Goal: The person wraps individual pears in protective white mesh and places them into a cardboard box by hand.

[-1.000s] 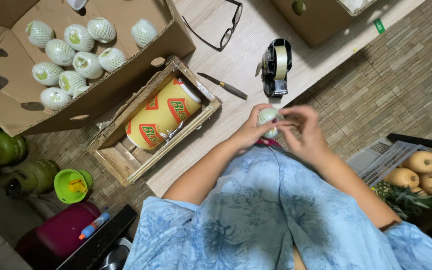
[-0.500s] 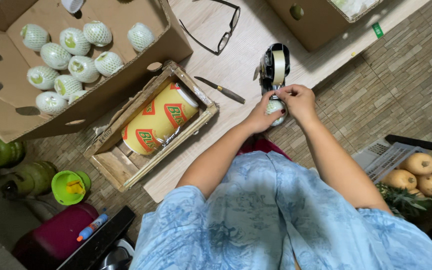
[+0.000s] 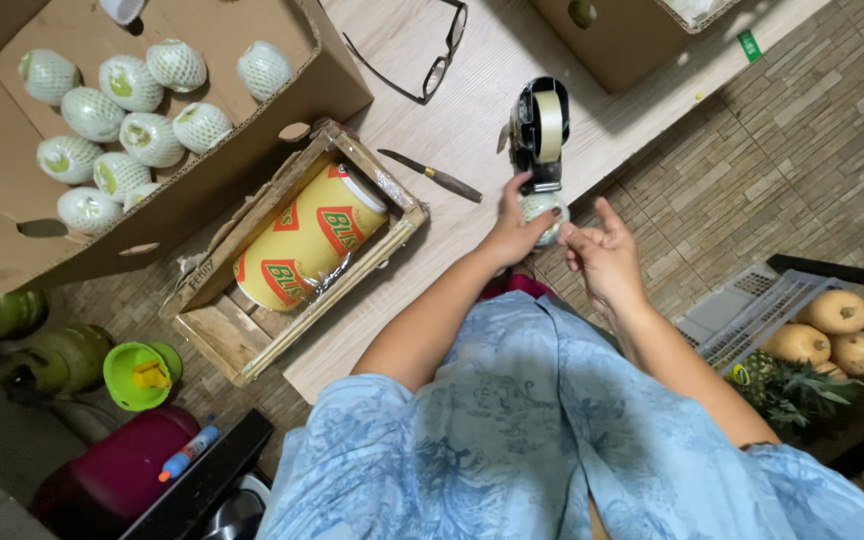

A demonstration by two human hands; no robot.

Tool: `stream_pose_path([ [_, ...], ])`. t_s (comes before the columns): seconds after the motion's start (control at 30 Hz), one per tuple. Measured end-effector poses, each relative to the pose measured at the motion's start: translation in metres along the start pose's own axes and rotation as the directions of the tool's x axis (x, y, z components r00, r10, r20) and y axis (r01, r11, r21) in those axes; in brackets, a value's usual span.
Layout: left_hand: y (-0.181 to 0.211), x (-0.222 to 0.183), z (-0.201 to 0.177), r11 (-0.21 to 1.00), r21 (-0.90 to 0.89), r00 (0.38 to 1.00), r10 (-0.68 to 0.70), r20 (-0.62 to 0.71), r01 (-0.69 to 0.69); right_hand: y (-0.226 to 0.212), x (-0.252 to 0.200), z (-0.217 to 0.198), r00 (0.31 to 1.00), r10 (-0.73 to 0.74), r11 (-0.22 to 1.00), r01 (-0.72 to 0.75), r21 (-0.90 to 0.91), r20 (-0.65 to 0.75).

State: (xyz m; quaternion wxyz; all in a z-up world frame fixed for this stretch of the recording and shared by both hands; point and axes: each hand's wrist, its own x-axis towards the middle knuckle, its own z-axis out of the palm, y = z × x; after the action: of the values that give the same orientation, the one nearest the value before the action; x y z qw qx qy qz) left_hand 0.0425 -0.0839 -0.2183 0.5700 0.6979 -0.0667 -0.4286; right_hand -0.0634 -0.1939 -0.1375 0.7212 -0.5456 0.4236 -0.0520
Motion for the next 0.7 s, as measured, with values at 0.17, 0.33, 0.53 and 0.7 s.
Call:
stream_pose_path([
  [0.17, -0.014, -0.016, 0.006, 0.952, -0.275, 0.990, -0.142, -0.016, 0.132, 0.024, 0.007, -0.004, 0.999, 0.006, 0.997, -0.004, 0.080, -0.033],
  [0.33, -0.032, 0.003, 0.021, 0.841, -0.496, 0.972, -0.230, 0.036, 0.217, 0.034, 0.007, -0.002, 0.999, 0.040, 0.997, -0.038, 0.064, -0.029],
  [0.53, -0.030, 0.008, 0.021, 0.791, -0.558, 0.968, -0.217, 0.126, 0.250, 0.043, 0.013, 0.000, 0.999, 0.014, 0.999, -0.016, -0.051, -0.046],
  [0.7, -0.028, 0.003, 0.020, 0.774, -0.581, 0.967, -0.225, 0.116, 0.250, 0.040, 0.019, -0.008, 1.000, -0.024, 0.918, 0.024, -0.395, 0.007],
])
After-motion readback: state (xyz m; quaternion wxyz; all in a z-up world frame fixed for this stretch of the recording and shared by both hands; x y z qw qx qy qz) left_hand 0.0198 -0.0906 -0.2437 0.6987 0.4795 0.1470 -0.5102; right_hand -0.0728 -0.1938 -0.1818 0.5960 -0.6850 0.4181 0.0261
